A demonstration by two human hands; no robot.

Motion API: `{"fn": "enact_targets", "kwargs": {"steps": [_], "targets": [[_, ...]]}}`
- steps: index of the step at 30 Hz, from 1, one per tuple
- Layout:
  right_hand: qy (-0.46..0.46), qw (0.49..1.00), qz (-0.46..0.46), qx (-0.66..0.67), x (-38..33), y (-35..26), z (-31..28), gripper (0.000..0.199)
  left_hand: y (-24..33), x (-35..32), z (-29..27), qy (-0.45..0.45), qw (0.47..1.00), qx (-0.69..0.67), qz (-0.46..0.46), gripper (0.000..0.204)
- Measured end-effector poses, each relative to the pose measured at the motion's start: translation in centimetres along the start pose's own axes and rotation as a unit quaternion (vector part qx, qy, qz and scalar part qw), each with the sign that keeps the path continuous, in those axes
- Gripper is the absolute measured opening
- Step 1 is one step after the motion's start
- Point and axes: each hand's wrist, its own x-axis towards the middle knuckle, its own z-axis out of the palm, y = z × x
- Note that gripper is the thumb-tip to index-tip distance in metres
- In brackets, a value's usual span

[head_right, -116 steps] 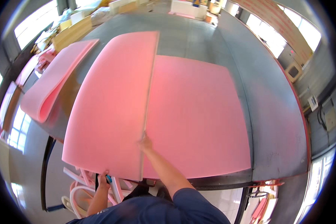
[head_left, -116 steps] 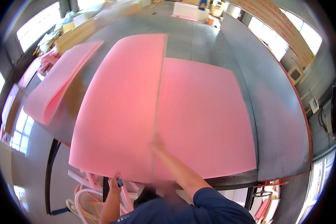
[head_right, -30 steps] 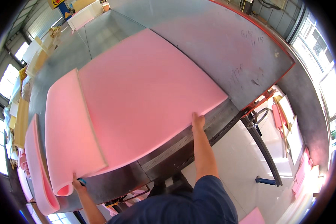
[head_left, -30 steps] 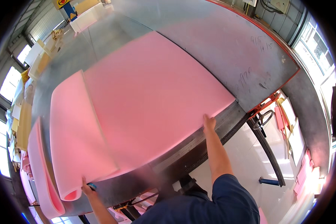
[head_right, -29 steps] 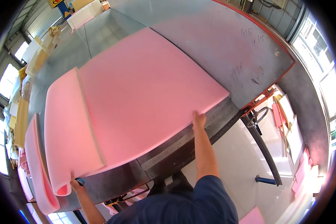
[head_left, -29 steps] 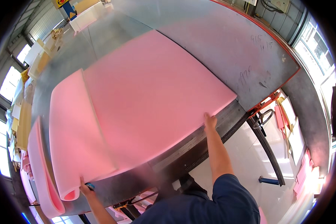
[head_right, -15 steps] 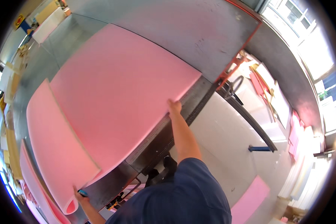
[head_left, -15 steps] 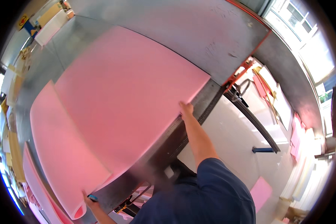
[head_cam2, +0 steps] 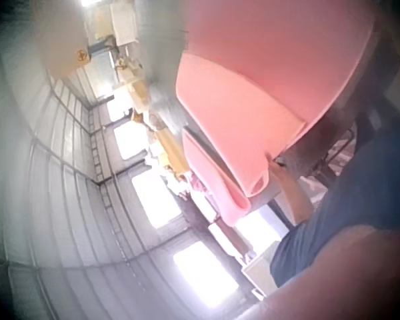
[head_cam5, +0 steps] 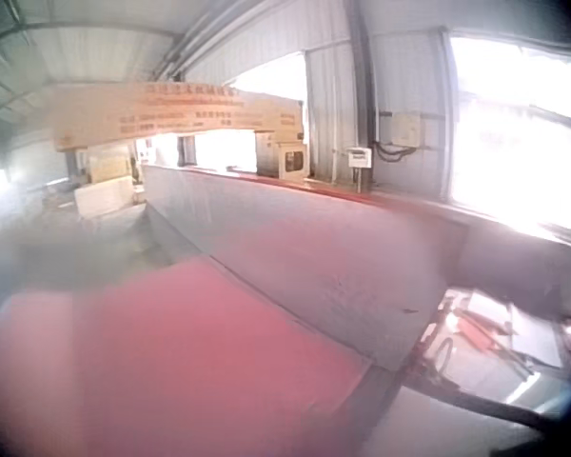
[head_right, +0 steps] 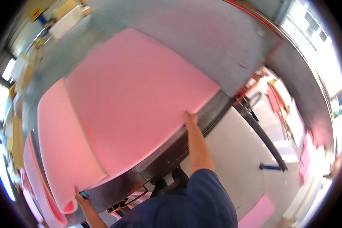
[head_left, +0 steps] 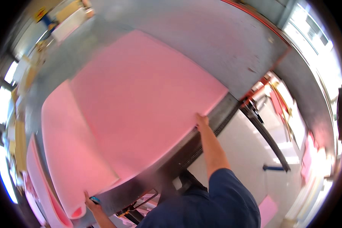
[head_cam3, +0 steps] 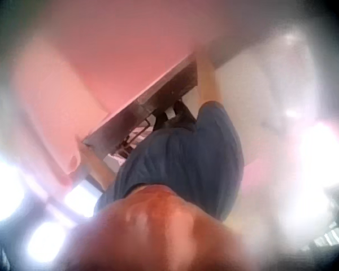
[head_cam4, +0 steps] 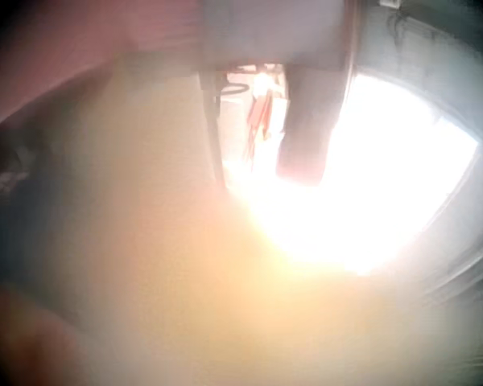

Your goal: The person uses a manual hydraulic guillotine cutter to slice large pink foam sheets into smaller rectangular pieces. They repeatedly measure the foam with a tape measure, align it against the machine's guide, and press down the lever to make precise cuts. The cut pieces are stacked on the table as the process continues.

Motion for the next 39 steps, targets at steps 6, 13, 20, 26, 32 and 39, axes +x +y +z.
{"fn": "enact_targets", "kwargs": {"steps": [6, 13, 20, 26, 32, 39], "targets": [[0.005, 0.996, -0.022, 0.092, -0.1, 0.9, 1.4, 0.04, -0.4, -0.6, -2.7, 0.024, 1.0, -0.015, -0.004, 0.038], [0.006, 0.998, -0.006, 0.058, 1.1, 0.5, 1.2, 0.038, -6.5, 1.0, -0.6, 0.073, 0.996, -0.046, 0.002, 0.038], [-0.009, 0.995, -0.022, 0.101, 1.9, 1.5, -0.7, 0.036, 3.3, -0.6, 0.9, -0.023, 0.999, -0.013, 0.037, 0.038], [0.022, 0.994, -0.032, 0.102, 1.5, 1.9, 1.9, 0.034, -8.4, 1.2, -1.7, 0.041, 0.997, -0.067, -0.026, 0.039], [0.046, 0.994, -0.044, 0.085, 2.0, 1.4, 1.4, 0.033, -10.3, 2.2, -2.5, 0.026, 0.99, -0.1, -0.1, 0.044], [-0.012, 0.986, -0.021, 0.165, 2.5, 1.6, 0.8, 0.036, -2.9, 1.3, -1.0, 0.023, 0.996, -0.087, -0.009, 0.031]]}}
